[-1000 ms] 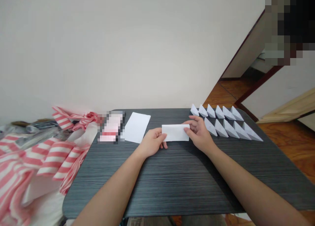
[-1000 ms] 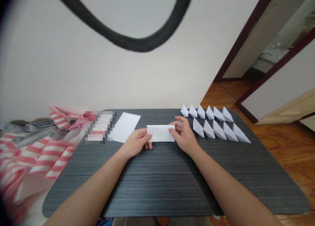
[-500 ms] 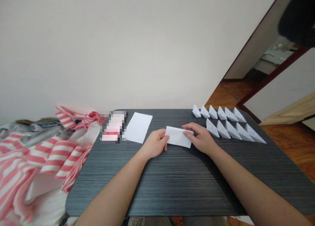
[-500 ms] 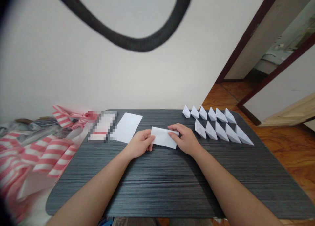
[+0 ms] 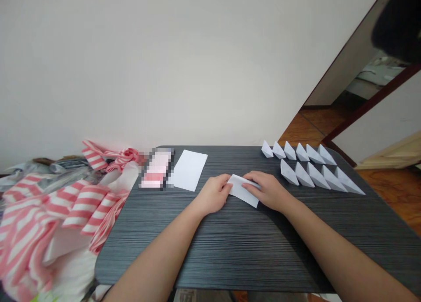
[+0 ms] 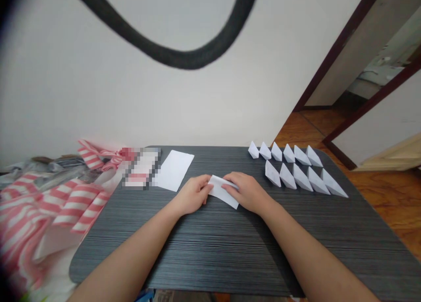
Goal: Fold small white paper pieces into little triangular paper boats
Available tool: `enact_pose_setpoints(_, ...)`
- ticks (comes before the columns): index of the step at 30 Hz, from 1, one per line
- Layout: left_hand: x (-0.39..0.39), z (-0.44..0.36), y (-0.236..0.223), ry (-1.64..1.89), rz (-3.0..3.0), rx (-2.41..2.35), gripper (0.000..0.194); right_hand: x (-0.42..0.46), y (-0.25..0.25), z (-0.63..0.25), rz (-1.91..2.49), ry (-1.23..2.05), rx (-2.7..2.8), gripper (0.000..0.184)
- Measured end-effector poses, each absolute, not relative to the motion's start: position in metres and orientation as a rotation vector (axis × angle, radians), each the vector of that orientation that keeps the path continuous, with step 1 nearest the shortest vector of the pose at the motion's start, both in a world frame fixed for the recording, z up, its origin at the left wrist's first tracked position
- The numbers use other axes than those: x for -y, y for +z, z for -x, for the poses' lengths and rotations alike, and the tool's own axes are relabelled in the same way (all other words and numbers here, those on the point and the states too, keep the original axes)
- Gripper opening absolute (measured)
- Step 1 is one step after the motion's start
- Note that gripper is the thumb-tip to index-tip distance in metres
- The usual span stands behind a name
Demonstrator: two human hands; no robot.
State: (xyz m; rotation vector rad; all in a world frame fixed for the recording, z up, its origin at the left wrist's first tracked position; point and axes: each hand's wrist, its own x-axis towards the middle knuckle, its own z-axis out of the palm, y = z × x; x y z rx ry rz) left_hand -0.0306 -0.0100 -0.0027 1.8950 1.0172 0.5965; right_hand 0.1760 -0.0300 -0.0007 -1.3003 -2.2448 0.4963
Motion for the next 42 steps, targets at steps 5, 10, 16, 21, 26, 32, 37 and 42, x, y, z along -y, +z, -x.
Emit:
enact_pose_setpoints(5, 0.0100, 0.0313, -0.0019, 0.558, -2.063, -0.962, 0.022, 0.0303, 0.0007, -0.1754, 1.253, 0.543, 2.268, 0.019)
enact_pose_setpoints(10, 0.0108, 0.0313, -0.0031, 0.552, -2.154, -0.919, 0.022, 0.0305, -0.0014, -0.1747, 1.273, 0.541, 2.264, 0.019)
enact_pose_setpoints(16, 0.0105, 0.0317, -0.0053, 0.547, -2.198, -0.927, 0.025, 0.0299, -0.0025, -0.1730, 1.262, 0.550, 2.223, 0.019)
enact_pose_setpoints(21, 0.0112, 0.0314, -0.0032, 0.535, -2.209, -0.904, 0.026, 0.0316, -0.0007, -0.1713, 1.241, 0.537, 2.244, 0.021)
enact_pose_setpoints(26, 0.0116, 0.0310, -0.0026, 0.546, -2.181, -0.895, 0.026, 0.0302, -0.0032, -0.1718, 1.277, 0.487, 2.275, 0.023)
enact_pose_setpoints(32, 0.0117, 0.0303, -0.0027, 0.521, -2.218, -0.908, 0.027, 0.0298, -0.0006, -0.1695, 1.230, 0.476, 2.291, 0.022)
enact_pose_setpoints(37, 0.0126, 0.0298, -0.0014, 0.536, -2.240, -0.894, 0.026, 0.0312, 0.0007, -0.1680, 1.264, 0.420, 2.309, 0.026)
enact_pose_setpoints(42, 0.0114, 0.0308, 0.0000, 0.580, -2.018, -0.916, 0.023, 0.0283, -0.0023, -0.1715, 1.311, 0.534, 2.189, 0.025)
